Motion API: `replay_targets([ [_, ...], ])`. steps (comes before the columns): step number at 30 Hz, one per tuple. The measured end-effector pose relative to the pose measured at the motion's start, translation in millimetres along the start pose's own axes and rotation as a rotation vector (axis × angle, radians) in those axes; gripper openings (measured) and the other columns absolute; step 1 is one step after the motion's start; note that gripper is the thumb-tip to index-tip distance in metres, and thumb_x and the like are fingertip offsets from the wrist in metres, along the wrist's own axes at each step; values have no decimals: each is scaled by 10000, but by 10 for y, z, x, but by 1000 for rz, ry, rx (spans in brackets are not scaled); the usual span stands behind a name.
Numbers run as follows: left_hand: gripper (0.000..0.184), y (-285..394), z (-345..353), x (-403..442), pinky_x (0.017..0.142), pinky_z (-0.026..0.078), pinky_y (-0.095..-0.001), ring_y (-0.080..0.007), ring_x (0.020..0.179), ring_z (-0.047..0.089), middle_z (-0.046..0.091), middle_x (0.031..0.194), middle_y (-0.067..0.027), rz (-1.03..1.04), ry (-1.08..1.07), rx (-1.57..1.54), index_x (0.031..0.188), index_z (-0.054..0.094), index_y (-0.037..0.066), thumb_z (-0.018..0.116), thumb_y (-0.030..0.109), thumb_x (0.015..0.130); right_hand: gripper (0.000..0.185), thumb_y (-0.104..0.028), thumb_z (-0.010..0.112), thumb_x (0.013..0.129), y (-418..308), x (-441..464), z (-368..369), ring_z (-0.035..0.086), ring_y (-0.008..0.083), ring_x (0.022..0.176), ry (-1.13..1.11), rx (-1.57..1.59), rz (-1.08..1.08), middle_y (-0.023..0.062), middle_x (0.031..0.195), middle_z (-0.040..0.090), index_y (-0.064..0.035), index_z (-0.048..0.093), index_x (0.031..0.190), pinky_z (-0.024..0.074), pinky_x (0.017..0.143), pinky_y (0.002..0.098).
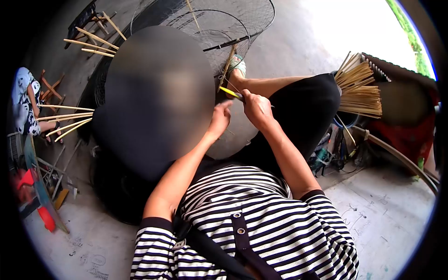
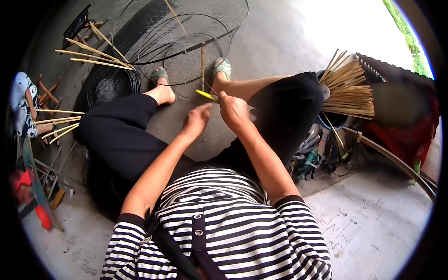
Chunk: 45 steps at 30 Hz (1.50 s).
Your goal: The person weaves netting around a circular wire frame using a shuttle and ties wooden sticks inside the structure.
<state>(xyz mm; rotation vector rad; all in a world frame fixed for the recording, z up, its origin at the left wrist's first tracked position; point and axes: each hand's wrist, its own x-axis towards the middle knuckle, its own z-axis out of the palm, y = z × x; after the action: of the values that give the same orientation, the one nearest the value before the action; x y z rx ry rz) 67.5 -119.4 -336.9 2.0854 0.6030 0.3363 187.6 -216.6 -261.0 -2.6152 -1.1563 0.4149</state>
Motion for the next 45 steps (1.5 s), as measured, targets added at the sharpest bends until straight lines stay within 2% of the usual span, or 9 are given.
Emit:
replay_targets([
  [6, 441, 23, -180, 274, 741, 461, -356, -235, 892, 596, 494, 1289, -110, 510, -61, 703, 1256, 479, 105, 495, 85, 816, 97, -80, 459, 826, -123, -105, 26, 637, 339, 676, 21, 27, -125, 180, 707, 630, -46, 488, 912, 487, 574, 448],
  [10, 400, 104, -192, 276, 745, 486, -384, -256, 873, 617, 567, 1191, -124, -444, -139, -260, 1232, 505, 74, 509, 95, 832, 104, -74, 473, 814, -168, -98, 5, 630, 336, 655, 4, 56, -159, 167, 688, 623, -44, 481, 913, 481, 567, 449],
  [15, 499, 120, -182, 365, 696, 452, -353, -220, 765, 594, 571, 970, -87, 419, -44, 670, 1334, 411, 84, 471, 107, 839, 95, -69, 504, 801, -222, -85, -37, 616, 346, 645, 56, 131, -168, 152, 678, 612, -48, 472, 888, 468, 558, 458],
  [26, 604, 88, -12, 235, 692, 482, -322, -217, 834, 599, 550, 1064, -153, 141, 112, 1020, 1346, 288, -82, 494, 193, 850, 102, -94, 524, 774, -282, 33, 67, 623, 340, 612, 37, 136, -245, 166, 640, 604, -50, 485, 856, 480, 543, 446],
  [30, 567, -243, 132, 362, 676, 510, -375, -300, 820, 618, 555, 1072, -195, 278, 227, 908, 1345, 305, -50, 483, 189, 863, 101, -99, 524, 777, -230, 169, 126, 624, 340, 619, 32, 154, -206, 169, 644, 609, -50, 494, 860, 479, 541, 444],
  [32, 416, 150, 2, 463, 751, 477, -423, -369, 895, 588, 551, 1082, -237, -367, 128, 116, 1251, 455, -19, 469, 161, 876, 122, -136, 543, 792, -190, 297, 209, 626, 340, 637, 52, 190, -163, 161, 654, 614, -61, 511, 883, 478, 564, 450],
  [34, 302, 0, 65, 561, 750, 471, -427, -372, 885, 590, 570, 1060, -223, -139, 308, 183, 1096, 579, -20, 480, 159, 874, 137, -162, 559, 798, -142, 434, 304, 628, 341, 656, 79, 236, -120, 160, 669, 618, -72, 522, 894, 479, 582, 456],
  [38, 283, 28, 132, 765, 421, 399, -276, -144, 424, 520, 555, 516, -43, -578, 381, -564, 640, 606, -5, 575, 168, 861, 159, -184, 578, 797, -46, 622, 363, 630, 350, 724, 42, 329, -75, 173, 734, 633, -85, 545, 918, 480, 626, 460],
  [45, 248, -53, -129, 978, 332, 339, -240, -104, 364, 464, 540, 518, -22, -763, 98, -548, 631, 618, 11, 603, 160, 829, 130, -152, 560, 797, 55, 798, 494, 629, 354, 701, 99, 350, -50, 174, 710, 628, -92, 578, 912, 483, 618, 463],
])
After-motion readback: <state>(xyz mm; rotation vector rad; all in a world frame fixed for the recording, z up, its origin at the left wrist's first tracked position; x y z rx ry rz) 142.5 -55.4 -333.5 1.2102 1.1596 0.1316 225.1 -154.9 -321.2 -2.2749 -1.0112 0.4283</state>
